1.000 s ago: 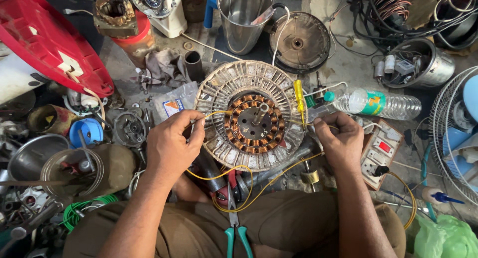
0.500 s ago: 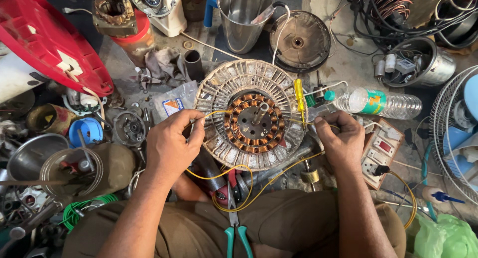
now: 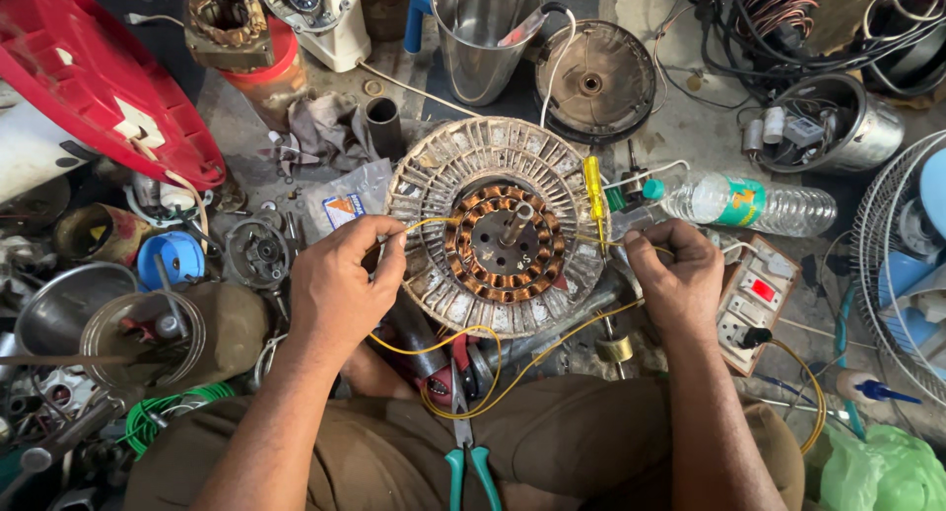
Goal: The person sits on the floor of a cluttered repair workshop and works on a ceiling fan motor stator, routing and connecting yellow wires around the copper windings and using a yellow-handled screwdriver to work on the winding connections. They hold and reposition the wire ends with both hands throughout the clip.
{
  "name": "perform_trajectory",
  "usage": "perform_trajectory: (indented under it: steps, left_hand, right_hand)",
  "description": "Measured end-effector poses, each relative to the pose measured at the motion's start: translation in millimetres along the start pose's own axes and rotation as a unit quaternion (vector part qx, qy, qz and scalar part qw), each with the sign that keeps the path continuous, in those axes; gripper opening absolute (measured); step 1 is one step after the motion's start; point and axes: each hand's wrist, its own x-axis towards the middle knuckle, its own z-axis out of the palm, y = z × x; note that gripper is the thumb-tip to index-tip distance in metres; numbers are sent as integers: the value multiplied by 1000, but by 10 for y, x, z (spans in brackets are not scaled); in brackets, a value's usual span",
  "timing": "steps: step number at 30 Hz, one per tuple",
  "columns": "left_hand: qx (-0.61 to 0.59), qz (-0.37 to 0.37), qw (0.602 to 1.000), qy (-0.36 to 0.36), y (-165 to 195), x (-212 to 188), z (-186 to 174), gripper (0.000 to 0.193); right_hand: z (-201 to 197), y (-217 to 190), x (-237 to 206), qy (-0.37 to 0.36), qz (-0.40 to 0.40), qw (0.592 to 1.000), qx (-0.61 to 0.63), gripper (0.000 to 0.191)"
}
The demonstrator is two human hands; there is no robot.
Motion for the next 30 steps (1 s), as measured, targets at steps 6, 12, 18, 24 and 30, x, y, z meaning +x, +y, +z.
perform_trajectory:
  steps: [6,12,18,24,30]
  left_hand:
    - [0,1,1000,-3,-2,7,-6,11]
    - [-4,0,1000,-1,-3,12,-12,11]
    - [-1,-9,1000,-9,0,14,-15,10]
    - [-4,1,1000,-5,-2,13,-18,11]
    - [9,-1,1000,2,-5,15,-11,10]
  right_hand:
    - [-2,29,11,-2,-14,1000,22,16]
    - [-62,46,-38,-9,21,998,63,15]
    - [-35,-8,-54,-51,-17,999,10,16]
    - [-23,-40,-46,-36,17,999,-15,18]
    - [-26,-30,-44,-36,9,999,-33,17]
